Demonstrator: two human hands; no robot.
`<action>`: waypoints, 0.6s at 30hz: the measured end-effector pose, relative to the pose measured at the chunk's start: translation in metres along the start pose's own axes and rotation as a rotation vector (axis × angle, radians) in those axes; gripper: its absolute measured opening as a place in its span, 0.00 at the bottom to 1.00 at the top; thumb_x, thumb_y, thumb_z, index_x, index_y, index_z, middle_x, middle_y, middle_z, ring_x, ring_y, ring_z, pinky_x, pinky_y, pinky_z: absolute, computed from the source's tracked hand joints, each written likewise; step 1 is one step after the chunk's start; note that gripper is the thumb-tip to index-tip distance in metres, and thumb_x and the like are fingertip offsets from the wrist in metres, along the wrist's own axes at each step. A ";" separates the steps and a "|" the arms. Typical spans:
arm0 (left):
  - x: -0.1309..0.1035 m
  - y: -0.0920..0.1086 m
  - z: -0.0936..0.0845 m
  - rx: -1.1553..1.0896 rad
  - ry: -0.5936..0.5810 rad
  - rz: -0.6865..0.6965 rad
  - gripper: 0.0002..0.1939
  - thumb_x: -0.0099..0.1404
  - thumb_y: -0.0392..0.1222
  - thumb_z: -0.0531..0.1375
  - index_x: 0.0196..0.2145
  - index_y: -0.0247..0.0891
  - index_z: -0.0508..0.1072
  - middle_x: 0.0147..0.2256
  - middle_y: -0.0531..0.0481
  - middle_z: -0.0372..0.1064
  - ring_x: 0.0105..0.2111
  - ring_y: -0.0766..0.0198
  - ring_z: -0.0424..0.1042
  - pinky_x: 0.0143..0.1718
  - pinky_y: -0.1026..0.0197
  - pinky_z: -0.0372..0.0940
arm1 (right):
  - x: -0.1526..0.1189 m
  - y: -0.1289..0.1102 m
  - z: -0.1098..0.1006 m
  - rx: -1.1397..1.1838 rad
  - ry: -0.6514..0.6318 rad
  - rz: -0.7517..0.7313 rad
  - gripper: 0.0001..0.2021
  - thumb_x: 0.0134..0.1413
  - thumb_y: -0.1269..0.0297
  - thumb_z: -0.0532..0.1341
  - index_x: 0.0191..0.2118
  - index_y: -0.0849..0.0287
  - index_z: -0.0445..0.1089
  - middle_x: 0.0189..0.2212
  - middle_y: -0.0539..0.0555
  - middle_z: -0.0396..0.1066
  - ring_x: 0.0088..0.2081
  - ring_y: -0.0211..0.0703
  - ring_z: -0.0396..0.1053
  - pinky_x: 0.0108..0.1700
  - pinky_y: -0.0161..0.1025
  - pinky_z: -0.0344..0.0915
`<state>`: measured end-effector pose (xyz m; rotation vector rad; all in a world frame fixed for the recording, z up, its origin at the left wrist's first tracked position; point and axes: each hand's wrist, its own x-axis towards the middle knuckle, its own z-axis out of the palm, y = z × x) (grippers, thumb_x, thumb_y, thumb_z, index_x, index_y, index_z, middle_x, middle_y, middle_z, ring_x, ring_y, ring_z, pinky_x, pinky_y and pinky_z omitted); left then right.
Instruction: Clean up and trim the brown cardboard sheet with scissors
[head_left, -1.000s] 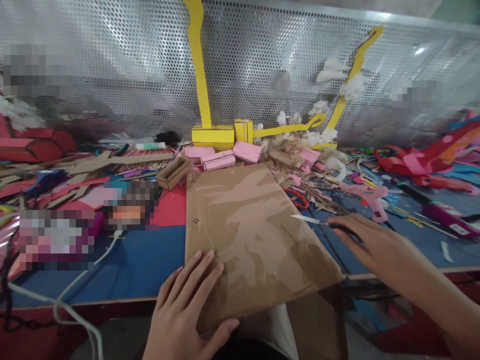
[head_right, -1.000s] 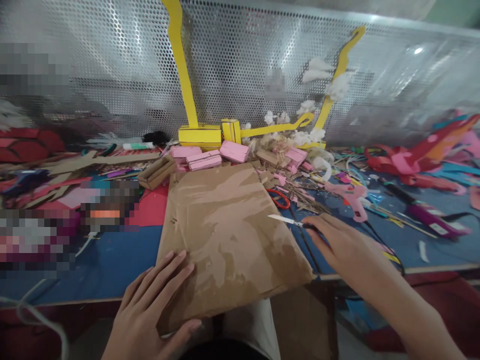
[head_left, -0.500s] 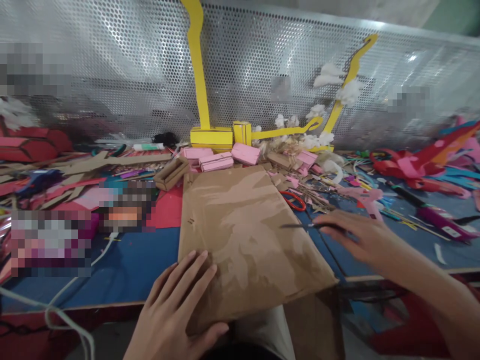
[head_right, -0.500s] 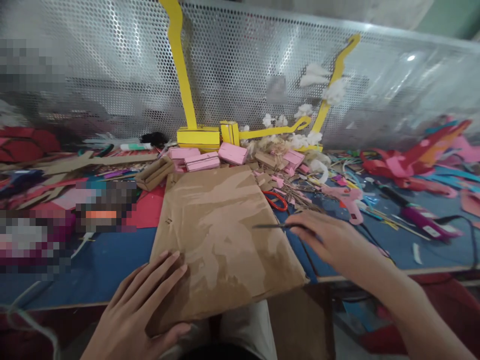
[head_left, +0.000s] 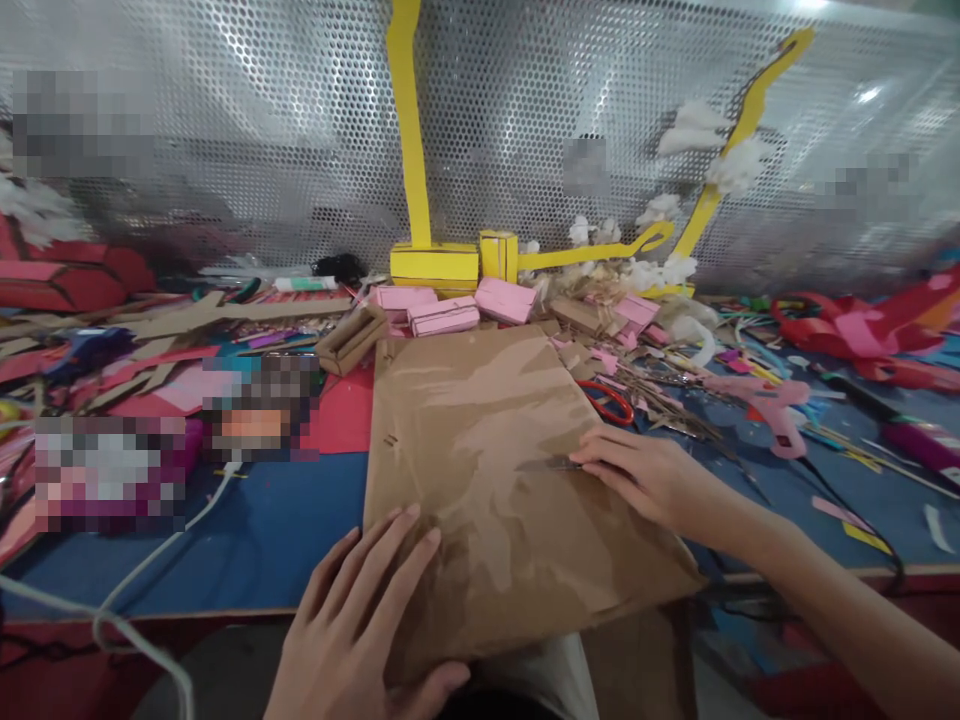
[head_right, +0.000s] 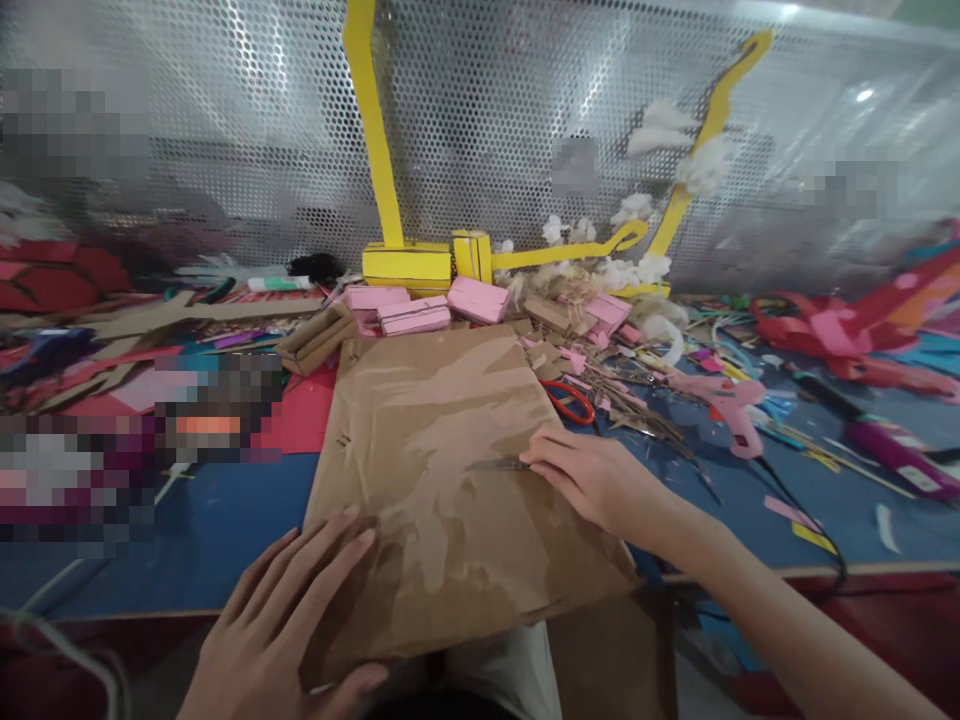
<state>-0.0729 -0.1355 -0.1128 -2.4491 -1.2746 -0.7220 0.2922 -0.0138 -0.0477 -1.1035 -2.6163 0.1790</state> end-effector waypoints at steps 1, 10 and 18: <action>0.000 0.000 0.000 -0.002 0.001 0.000 0.44 0.61 0.63 0.65 0.66 0.34 0.63 0.65 0.37 0.65 0.62 0.47 0.64 0.64 0.48 0.52 | -0.001 0.001 0.001 -0.005 -0.011 -0.004 0.13 0.72 0.64 0.51 0.48 0.54 0.73 0.47 0.55 0.77 0.48 0.45 0.77 0.48 0.39 0.73; 0.003 0.000 0.000 0.008 0.000 0.001 0.42 0.62 0.63 0.63 0.66 0.34 0.64 0.63 0.39 0.68 0.61 0.47 0.66 0.63 0.47 0.54 | -0.006 0.007 0.004 -0.020 -0.007 -0.086 0.13 0.71 0.68 0.52 0.49 0.53 0.74 0.48 0.55 0.77 0.47 0.45 0.77 0.49 0.39 0.73; 0.003 0.000 -0.001 -0.002 0.001 0.006 0.42 0.61 0.61 0.65 0.65 0.32 0.64 0.63 0.38 0.67 0.62 0.47 0.64 0.64 0.47 0.51 | -0.005 -0.003 0.002 -0.022 0.017 -0.036 0.12 0.72 0.65 0.51 0.47 0.55 0.72 0.47 0.56 0.77 0.46 0.45 0.78 0.46 0.38 0.72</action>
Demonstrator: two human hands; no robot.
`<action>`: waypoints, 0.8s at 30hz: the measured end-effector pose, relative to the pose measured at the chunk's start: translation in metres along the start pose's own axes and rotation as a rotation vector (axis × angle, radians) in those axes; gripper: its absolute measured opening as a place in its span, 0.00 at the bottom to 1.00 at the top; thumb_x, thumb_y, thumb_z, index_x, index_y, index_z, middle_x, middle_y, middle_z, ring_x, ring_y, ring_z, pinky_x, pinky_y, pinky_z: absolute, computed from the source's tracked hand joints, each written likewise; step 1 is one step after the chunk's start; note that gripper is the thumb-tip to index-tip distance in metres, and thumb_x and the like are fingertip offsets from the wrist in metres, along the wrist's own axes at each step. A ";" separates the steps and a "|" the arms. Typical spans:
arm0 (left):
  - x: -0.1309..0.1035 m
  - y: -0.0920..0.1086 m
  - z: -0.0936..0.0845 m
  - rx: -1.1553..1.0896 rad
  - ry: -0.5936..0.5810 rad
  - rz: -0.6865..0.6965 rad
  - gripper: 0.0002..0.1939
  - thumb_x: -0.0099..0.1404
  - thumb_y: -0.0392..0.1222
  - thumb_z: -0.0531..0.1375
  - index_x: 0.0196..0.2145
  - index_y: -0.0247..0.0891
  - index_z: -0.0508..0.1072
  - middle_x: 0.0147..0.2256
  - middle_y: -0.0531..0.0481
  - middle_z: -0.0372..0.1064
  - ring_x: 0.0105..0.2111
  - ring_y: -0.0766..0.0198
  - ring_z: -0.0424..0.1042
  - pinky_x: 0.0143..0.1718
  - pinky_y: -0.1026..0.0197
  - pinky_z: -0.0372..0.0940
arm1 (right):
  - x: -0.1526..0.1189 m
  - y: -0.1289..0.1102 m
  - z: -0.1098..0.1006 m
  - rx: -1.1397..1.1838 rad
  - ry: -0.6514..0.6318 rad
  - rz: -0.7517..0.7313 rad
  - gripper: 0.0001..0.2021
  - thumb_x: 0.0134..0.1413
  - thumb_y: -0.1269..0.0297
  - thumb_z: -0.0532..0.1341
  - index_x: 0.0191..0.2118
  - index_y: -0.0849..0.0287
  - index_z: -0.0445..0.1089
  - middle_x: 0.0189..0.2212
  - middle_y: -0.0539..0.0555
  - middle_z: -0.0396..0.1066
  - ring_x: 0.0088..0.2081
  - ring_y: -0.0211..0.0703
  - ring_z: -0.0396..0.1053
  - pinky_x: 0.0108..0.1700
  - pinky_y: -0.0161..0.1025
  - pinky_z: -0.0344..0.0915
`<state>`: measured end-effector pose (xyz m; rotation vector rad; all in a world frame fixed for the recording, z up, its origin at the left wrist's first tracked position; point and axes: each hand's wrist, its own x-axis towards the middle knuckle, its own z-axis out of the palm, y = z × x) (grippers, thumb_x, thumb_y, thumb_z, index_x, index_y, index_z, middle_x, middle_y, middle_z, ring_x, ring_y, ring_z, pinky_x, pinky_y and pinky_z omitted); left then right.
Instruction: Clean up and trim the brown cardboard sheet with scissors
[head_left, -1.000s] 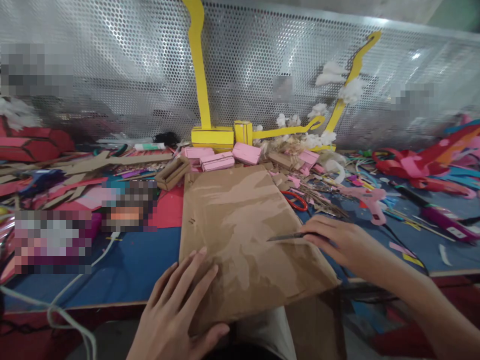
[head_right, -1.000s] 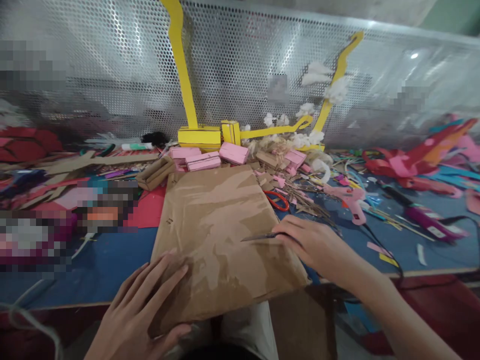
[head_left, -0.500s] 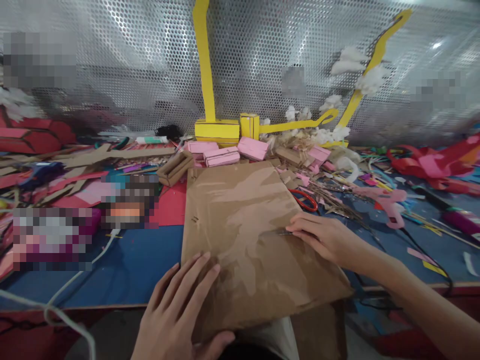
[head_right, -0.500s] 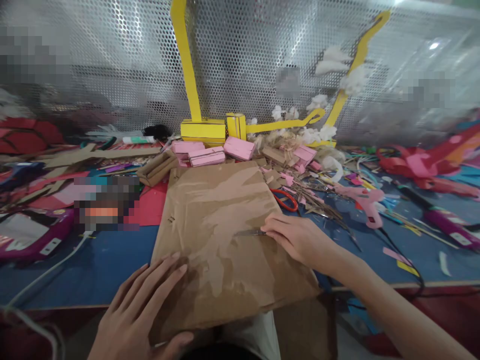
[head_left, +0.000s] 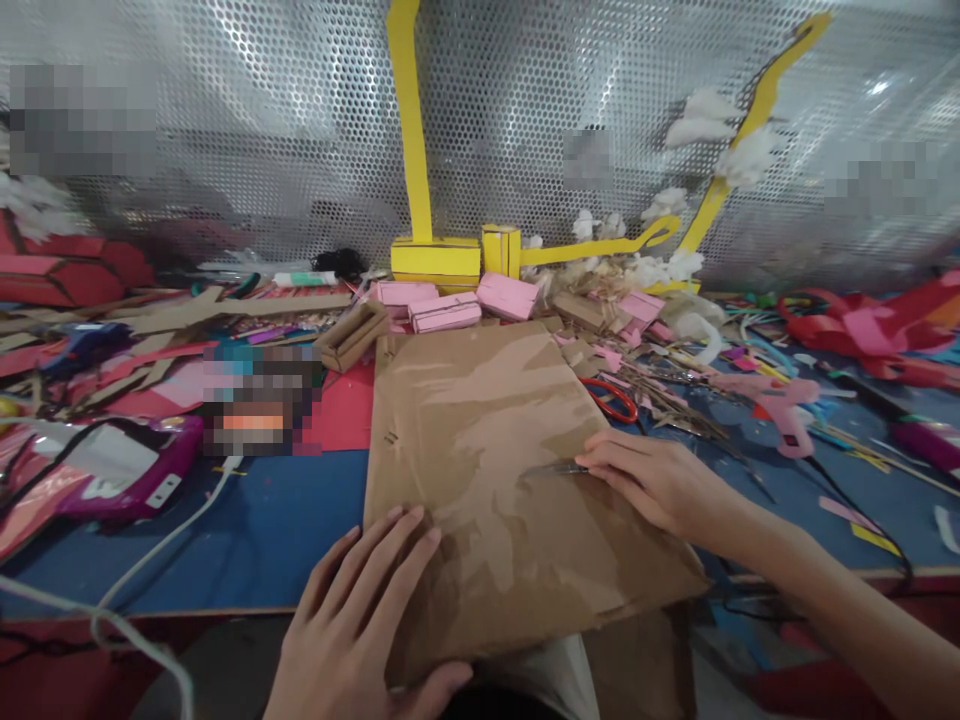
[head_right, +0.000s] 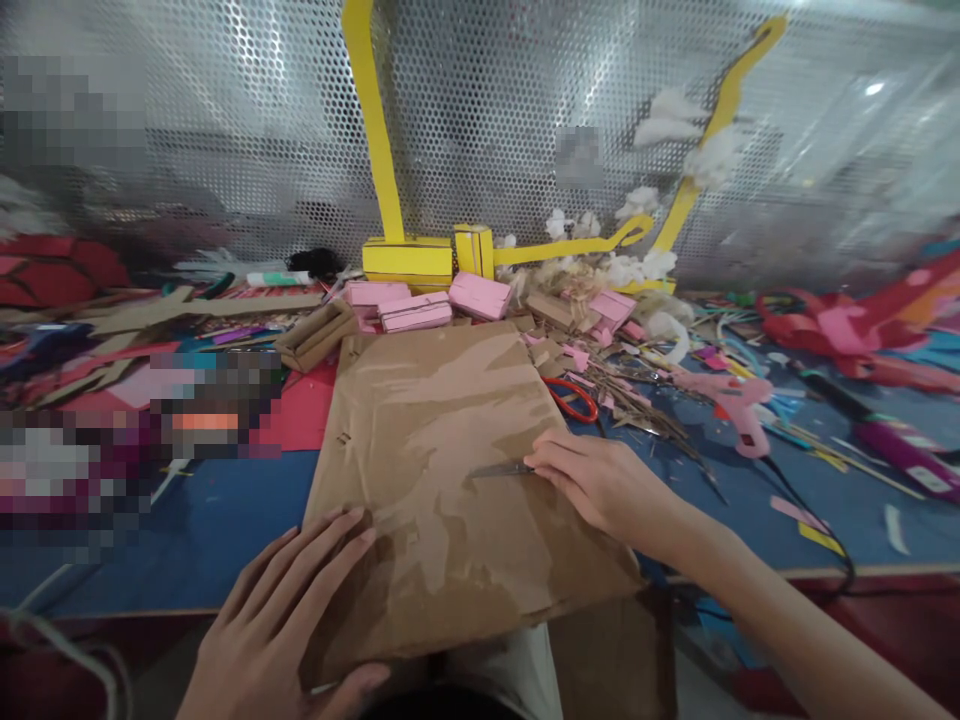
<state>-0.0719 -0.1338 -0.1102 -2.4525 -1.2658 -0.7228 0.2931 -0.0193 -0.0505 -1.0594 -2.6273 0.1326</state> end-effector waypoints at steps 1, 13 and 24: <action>0.000 0.000 0.000 0.002 0.001 0.001 0.42 0.61 0.61 0.64 0.65 0.32 0.64 0.63 0.38 0.67 0.63 0.47 0.64 0.64 0.47 0.51 | 0.000 -0.001 0.000 -0.002 0.008 0.005 0.12 0.72 0.65 0.51 0.47 0.55 0.72 0.47 0.56 0.77 0.45 0.45 0.78 0.46 0.38 0.72; -0.001 0.000 0.001 -0.008 0.001 -0.010 0.42 0.61 0.60 0.65 0.64 0.32 0.65 0.63 0.38 0.67 0.63 0.47 0.63 0.65 0.48 0.51 | 0.000 -0.006 -0.003 -0.034 0.002 -0.039 0.13 0.72 0.67 0.50 0.46 0.55 0.72 0.46 0.56 0.78 0.45 0.45 0.79 0.46 0.38 0.74; -0.003 0.000 0.002 -0.046 -0.027 -0.034 0.43 0.62 0.60 0.64 0.67 0.34 0.61 0.65 0.39 0.64 0.65 0.47 0.61 0.65 0.47 0.51 | -0.006 -0.013 -0.003 0.032 -0.026 0.124 0.10 0.73 0.61 0.51 0.52 0.51 0.66 0.49 0.54 0.74 0.48 0.46 0.75 0.49 0.41 0.71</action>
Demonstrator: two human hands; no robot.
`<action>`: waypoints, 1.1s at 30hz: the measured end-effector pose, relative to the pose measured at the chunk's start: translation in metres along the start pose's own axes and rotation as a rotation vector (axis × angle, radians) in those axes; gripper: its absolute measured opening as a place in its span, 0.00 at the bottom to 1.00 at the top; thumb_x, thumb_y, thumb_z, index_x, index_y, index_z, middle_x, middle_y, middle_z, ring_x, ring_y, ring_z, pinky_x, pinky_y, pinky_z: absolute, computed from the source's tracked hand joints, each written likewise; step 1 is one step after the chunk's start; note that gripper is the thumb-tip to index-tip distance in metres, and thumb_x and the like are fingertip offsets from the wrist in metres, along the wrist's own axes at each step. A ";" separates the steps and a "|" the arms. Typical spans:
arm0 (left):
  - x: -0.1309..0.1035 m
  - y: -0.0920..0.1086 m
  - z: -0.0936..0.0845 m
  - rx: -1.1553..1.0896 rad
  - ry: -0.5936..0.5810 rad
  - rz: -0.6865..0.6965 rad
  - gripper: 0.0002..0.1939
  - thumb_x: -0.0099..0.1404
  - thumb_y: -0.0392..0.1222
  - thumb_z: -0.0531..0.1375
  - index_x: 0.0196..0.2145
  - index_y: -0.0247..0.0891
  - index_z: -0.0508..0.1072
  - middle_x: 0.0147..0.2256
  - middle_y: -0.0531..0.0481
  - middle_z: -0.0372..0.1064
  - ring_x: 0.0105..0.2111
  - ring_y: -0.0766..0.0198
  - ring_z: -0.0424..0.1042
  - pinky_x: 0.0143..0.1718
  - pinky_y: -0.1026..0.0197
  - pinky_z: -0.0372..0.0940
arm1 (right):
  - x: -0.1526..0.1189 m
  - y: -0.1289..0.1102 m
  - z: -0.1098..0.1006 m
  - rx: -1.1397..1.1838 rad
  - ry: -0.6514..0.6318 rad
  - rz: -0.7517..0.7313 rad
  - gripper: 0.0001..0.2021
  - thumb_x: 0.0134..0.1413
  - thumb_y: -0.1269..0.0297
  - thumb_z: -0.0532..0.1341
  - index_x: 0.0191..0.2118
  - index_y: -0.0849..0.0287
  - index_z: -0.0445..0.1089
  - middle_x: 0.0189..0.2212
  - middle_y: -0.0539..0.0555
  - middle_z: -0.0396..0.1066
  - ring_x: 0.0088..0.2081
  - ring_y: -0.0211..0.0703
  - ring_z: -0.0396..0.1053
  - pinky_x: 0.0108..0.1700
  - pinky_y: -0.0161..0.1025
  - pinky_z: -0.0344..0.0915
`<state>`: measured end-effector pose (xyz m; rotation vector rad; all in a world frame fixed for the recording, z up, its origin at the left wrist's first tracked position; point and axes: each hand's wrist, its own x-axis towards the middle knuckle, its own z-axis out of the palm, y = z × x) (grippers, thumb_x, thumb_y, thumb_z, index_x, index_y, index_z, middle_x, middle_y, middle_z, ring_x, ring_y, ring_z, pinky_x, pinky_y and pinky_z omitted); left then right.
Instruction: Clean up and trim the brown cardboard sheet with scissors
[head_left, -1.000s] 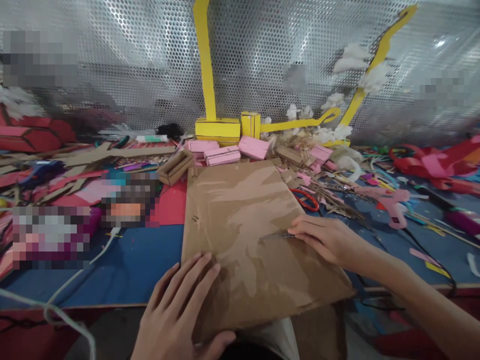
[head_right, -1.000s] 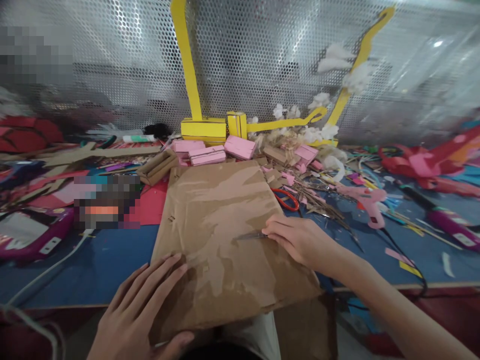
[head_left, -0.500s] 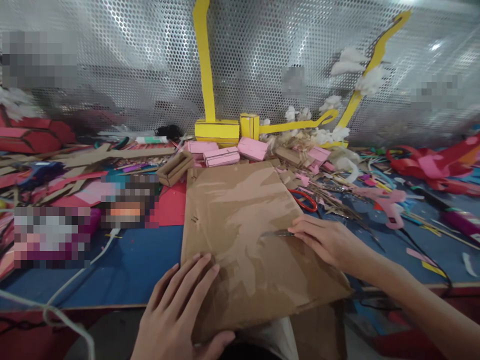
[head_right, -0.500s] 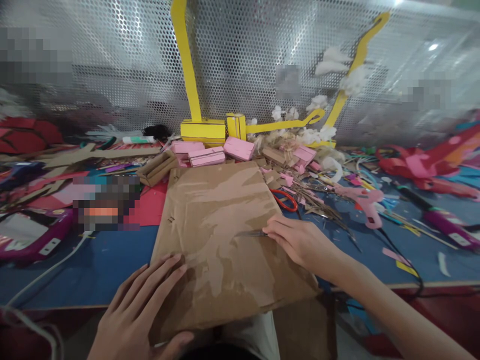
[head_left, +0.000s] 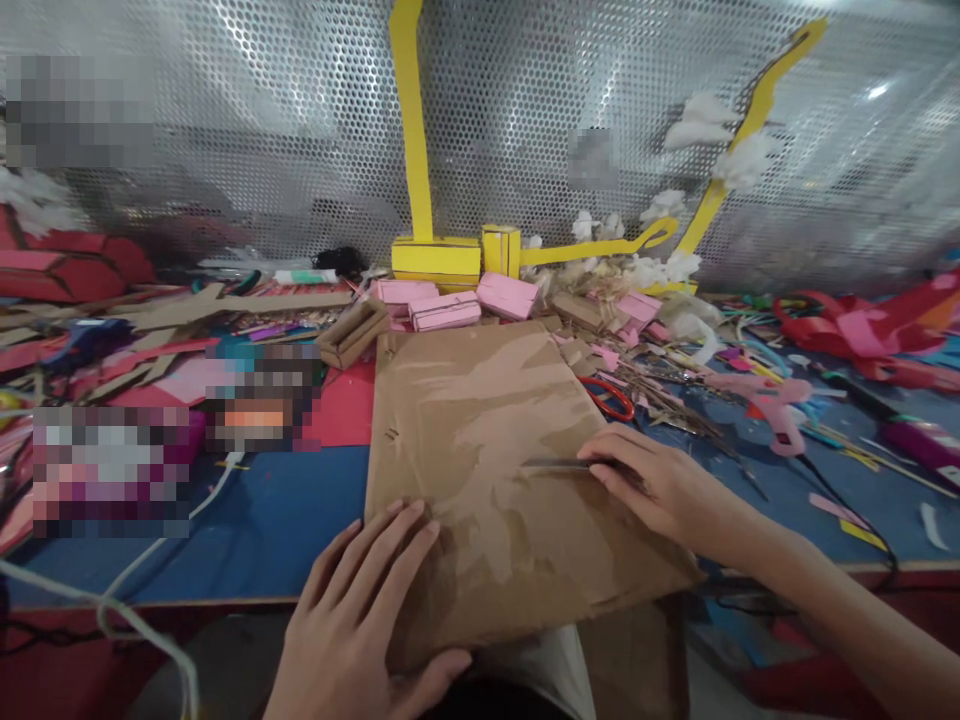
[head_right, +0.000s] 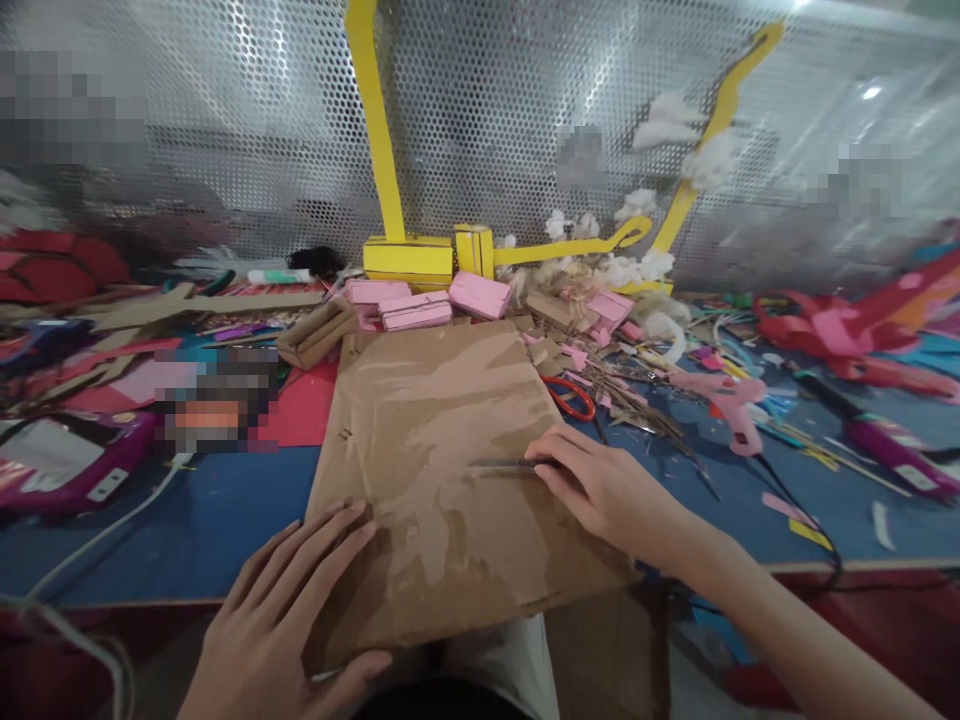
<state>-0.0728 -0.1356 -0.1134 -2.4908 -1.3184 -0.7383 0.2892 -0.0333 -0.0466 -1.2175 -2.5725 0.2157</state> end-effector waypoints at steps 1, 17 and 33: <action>-0.001 0.000 -0.001 -0.003 -0.017 -0.008 0.43 0.63 0.60 0.64 0.68 0.35 0.61 0.66 0.39 0.62 0.65 0.46 0.60 0.65 0.47 0.51 | -0.001 -0.002 0.000 0.006 -0.001 0.018 0.10 0.73 0.61 0.51 0.53 0.50 0.66 0.50 0.55 0.73 0.49 0.46 0.74 0.49 0.42 0.70; 0.096 0.018 -0.035 -0.272 -0.542 -0.177 0.08 0.75 0.38 0.54 0.40 0.40 0.73 0.43 0.50 0.73 0.42 0.56 0.76 0.40 0.53 0.71 | -0.049 0.022 0.008 -0.316 0.338 0.314 0.17 0.70 0.57 0.51 0.57 0.54 0.66 0.59 0.60 0.69 0.61 0.61 0.67 0.62 0.61 0.62; 0.086 0.022 -0.013 -0.041 -0.475 0.119 0.13 0.65 0.24 0.53 0.41 0.35 0.73 0.40 0.43 0.72 0.46 0.52 0.71 0.48 0.52 0.66 | -0.055 -0.014 0.048 0.169 0.362 0.357 0.17 0.74 0.59 0.47 0.62 0.49 0.63 0.64 0.55 0.65 0.66 0.47 0.62 0.68 0.50 0.59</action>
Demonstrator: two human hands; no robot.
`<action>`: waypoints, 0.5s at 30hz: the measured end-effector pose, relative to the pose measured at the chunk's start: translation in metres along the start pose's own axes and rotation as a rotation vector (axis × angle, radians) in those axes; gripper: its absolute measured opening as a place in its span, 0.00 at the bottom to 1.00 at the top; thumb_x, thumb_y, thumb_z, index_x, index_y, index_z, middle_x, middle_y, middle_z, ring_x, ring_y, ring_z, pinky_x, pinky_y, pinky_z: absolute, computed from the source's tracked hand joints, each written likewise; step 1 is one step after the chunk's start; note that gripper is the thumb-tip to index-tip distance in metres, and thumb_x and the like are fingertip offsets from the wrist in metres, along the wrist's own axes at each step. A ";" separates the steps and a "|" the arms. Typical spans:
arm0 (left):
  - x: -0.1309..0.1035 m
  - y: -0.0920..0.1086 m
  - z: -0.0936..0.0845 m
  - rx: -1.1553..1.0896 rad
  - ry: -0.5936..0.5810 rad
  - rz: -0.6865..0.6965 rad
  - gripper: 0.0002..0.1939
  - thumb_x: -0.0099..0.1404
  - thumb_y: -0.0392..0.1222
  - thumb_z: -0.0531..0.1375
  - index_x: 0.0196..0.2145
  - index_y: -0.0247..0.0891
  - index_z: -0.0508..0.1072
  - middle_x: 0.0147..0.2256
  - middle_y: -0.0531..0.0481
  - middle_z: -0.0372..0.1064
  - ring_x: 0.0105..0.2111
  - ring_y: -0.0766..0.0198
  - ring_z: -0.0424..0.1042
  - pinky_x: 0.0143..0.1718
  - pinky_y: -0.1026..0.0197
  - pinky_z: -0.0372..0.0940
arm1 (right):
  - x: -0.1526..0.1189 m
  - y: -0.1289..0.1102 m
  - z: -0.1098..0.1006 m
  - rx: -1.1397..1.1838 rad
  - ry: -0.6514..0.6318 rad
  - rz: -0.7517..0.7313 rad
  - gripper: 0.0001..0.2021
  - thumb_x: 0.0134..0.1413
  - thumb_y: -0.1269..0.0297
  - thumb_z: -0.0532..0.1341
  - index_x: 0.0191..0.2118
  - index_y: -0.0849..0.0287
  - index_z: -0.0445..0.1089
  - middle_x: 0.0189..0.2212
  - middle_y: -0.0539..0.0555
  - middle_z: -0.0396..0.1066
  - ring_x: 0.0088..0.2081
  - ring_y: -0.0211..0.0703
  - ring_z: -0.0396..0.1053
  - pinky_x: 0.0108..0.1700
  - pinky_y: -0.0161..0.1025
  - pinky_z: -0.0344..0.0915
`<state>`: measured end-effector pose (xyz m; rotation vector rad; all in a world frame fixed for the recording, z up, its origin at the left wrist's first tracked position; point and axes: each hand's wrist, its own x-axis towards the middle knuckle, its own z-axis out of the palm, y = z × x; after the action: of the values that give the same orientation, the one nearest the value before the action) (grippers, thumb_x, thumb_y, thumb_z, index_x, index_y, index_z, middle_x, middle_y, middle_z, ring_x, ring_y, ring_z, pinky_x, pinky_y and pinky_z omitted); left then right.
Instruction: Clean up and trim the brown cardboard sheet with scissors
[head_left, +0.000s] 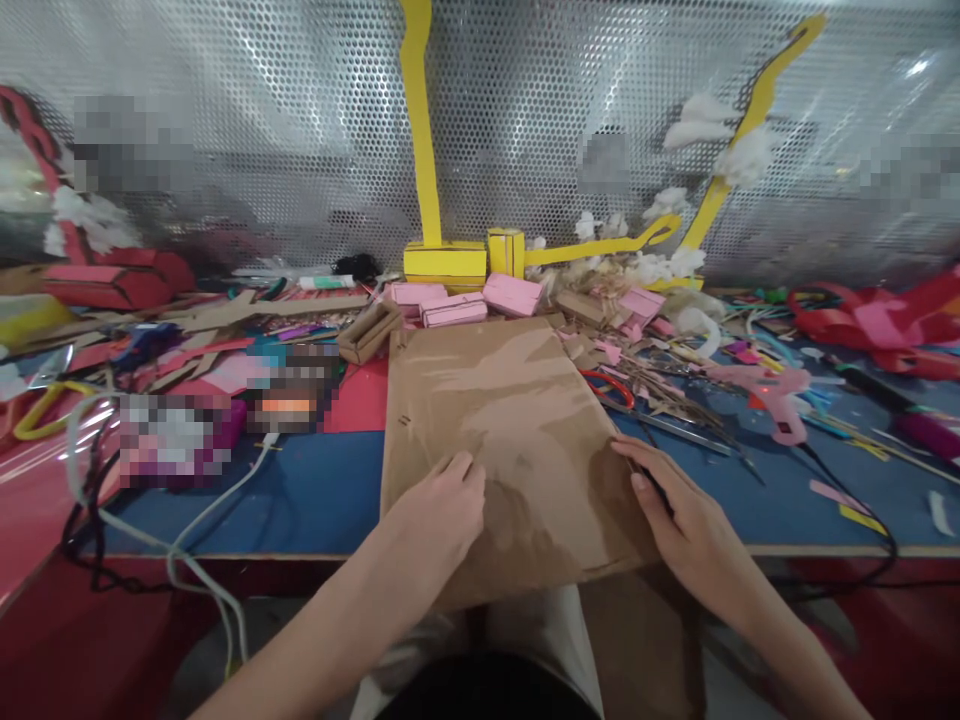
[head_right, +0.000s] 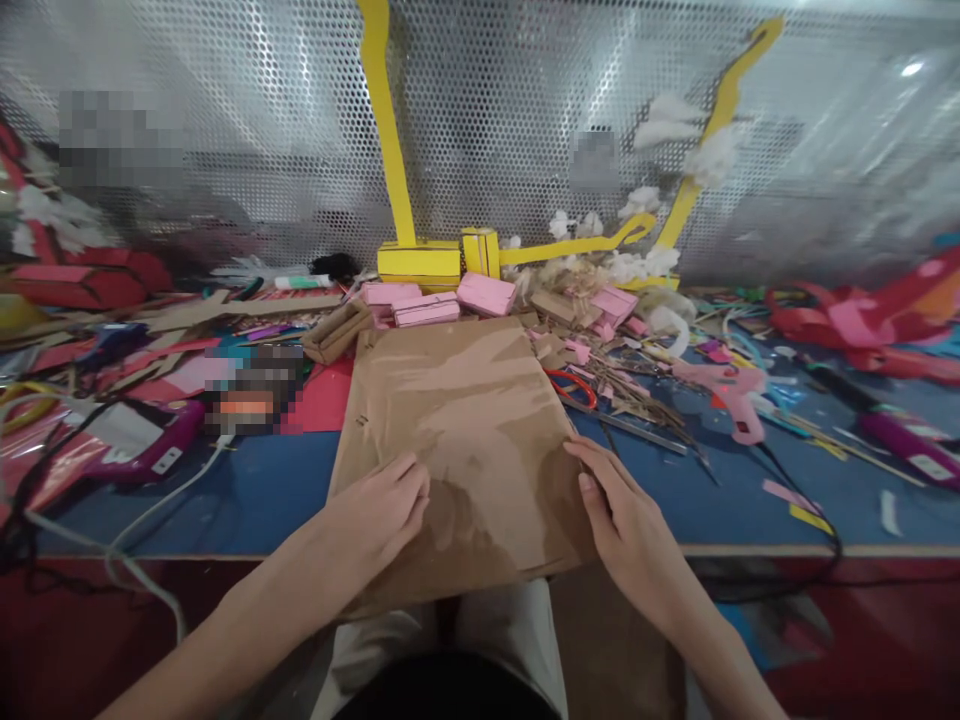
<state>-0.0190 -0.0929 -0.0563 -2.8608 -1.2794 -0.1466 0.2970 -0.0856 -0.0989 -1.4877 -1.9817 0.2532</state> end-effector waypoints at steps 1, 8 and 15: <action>-0.002 0.000 0.001 -0.026 0.015 -0.021 0.12 0.66 0.26 0.52 0.41 0.36 0.73 0.40 0.43 0.72 0.45 0.53 0.71 0.48 0.53 0.66 | -0.001 0.001 0.000 0.001 -0.006 0.000 0.17 0.74 0.59 0.47 0.61 0.49 0.63 0.64 0.55 0.64 0.66 0.47 0.61 0.69 0.51 0.58; -0.011 -0.020 -0.007 -0.274 0.163 -0.288 0.10 0.67 0.29 0.50 0.35 0.40 0.67 0.34 0.51 0.67 0.31 0.63 0.68 0.35 0.59 0.64 | -0.001 0.001 -0.001 -0.009 -0.037 0.003 0.18 0.74 0.59 0.47 0.61 0.50 0.64 0.66 0.56 0.62 0.67 0.49 0.60 0.69 0.54 0.56; -0.015 -0.020 -0.024 -0.325 0.097 -0.278 0.07 0.73 0.42 0.53 0.35 0.41 0.66 0.37 0.51 0.68 0.35 0.61 0.70 0.37 0.56 0.66 | 0.000 -0.002 0.000 -0.043 -0.029 0.013 0.17 0.73 0.59 0.48 0.60 0.49 0.64 0.65 0.54 0.63 0.67 0.49 0.61 0.68 0.51 0.59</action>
<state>-0.0460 -0.0918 -0.0343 -2.8579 -1.7738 -0.5345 0.2959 -0.0860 -0.0976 -1.5321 -2.0123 0.2402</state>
